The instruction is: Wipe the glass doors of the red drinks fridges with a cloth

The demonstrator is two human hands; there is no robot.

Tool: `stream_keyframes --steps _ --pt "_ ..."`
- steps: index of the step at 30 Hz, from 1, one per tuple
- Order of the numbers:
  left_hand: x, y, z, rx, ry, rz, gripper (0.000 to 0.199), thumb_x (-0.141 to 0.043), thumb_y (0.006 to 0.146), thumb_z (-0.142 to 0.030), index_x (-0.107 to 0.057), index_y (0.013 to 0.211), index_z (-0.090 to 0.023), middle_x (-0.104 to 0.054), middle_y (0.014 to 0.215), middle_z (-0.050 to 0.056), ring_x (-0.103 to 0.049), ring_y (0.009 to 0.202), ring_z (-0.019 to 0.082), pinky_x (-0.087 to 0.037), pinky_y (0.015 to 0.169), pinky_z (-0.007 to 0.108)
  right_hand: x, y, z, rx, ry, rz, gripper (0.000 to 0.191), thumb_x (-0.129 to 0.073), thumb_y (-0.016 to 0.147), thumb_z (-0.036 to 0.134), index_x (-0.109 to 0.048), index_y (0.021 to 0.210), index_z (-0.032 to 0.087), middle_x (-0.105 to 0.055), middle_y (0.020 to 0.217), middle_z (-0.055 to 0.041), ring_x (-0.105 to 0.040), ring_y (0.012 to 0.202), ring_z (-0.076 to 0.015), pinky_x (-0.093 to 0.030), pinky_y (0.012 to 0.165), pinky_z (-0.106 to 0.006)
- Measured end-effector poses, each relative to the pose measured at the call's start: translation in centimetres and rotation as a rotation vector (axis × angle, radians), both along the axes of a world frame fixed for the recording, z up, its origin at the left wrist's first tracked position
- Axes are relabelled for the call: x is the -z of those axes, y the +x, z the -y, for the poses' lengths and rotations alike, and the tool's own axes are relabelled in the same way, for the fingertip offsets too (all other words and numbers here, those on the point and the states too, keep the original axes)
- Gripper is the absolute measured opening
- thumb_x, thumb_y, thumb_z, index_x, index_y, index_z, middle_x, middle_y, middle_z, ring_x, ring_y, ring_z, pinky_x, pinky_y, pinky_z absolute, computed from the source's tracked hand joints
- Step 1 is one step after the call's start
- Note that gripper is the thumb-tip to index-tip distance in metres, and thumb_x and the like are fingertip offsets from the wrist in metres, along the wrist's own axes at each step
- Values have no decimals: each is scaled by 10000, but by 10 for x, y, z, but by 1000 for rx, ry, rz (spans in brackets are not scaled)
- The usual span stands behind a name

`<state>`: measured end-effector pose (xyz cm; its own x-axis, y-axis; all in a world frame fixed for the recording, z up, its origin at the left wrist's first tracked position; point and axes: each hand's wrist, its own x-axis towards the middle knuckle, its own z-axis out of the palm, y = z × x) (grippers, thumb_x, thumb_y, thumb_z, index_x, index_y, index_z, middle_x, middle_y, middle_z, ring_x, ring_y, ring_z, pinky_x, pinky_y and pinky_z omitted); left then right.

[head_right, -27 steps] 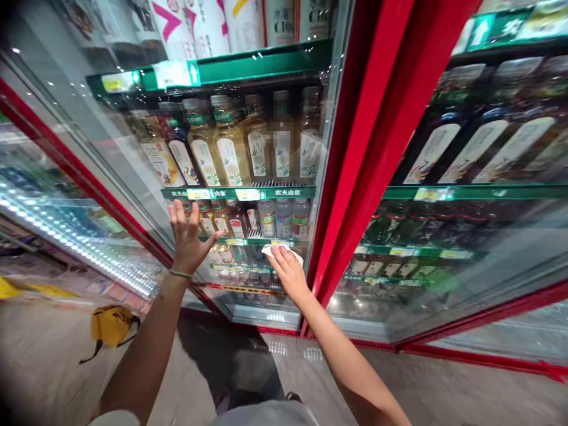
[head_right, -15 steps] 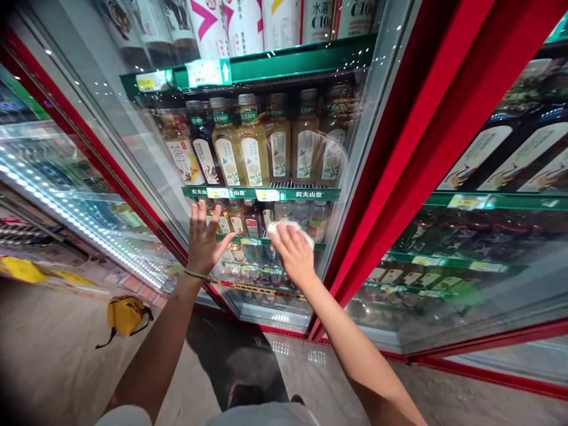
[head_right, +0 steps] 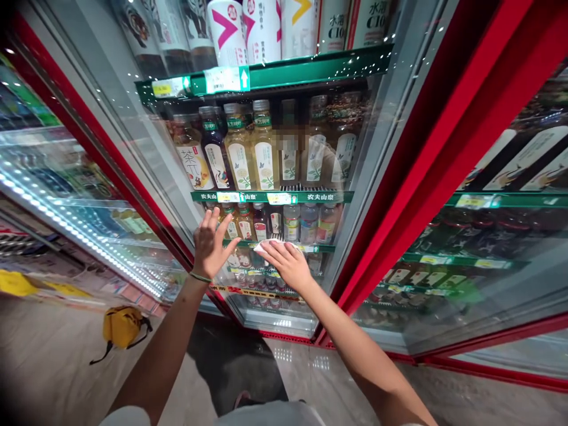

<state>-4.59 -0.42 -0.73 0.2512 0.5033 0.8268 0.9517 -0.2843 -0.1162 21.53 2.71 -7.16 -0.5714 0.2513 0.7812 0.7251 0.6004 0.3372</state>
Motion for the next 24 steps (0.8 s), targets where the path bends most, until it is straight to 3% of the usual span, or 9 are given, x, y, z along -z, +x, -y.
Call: stream_keyframes --steps 3,6,8,12,14,18,20,24 --pt "3 -11 2 -12 -8 -1 704 -672 952 -374 -378 1586 -289 -431 1611 164 -357 1532 347 -296 1240 564 -25 6 -8 77 17 -192 652 -536 973 163 -401 1586 340 -364 1674 34 -65 1620 -157 2 1330 -431" --pt "8 -16 1 -22 4 58 716 -690 938 -382 -387 1580 -291 -377 1635 167 -308 1552 363 -290 1247 581 -54 -7 -19 158 52 -401 659 -562 981 244 -370 1606 329 -266 1712 -14 -8 1625 -250 -3 1315 -543" --pt "11 -19 1 -30 24 97 737 -709 922 -395 -390 1578 -290 -330 1650 169 -281 1559 374 -305 1246 579 -48 -22 -17 122 45 -317 648 -567 979 235 -390 1595 337 -311 1695 3 -13 1625 -217 6 1322 -496" --pt "15 -32 2 -36 37 99 763 -724 909 -403 -382 1580 -282 -307 1644 178 -285 1552 378 -333 1243 567 -16 -33 -4 28 18 -24 630 -558 974 163 -439 1559 364 -434 1629 81 -79 1610 -92 9 1324 -337" --pt "16 -38 2 -46 38 95 773 -725 909 -409 -371 1584 -281 -307 1641 178 -293 1548 374 -344 1240 563 -22 -31 -6 70 42 -115 643 -571 979 201 -403 1582 349 -384 1657 56 -75 1613 -115 3 1325 -358" --pt "17 -42 2 -98 35 99 786 -723 905 -434 -365 1585 -271 -311 1643 188 -304 1545 381 -375 1225 566 -51 -49 -20 182 65 -444 698 -583 981 274 -320 1624 332 -248 1712 -27 -43 1623 -246 -4 1316 -522" --pt "16 -45 4 -99 18 73 777 -717 910 -424 -366 1585 -268 -336 1636 188 -321 1539 381 -394 1216 558 -46 -66 -20 131 17 -356 690 -569 984 252 -323 1620 356 -313 1689 -10 -106 1619 -234 -16 1322 -508" --pt "12 -60 6 -48 -43 40 771 -672 947 -336 -303 1617 -239 -428 1591 177 -382 1514 344 -406 1224 514 -22 -84 -9 -50 -76 -90 715 -535 971 142 -325 1613 377 -488 1589 46 -287 1567 -124 -88 1329 -351"
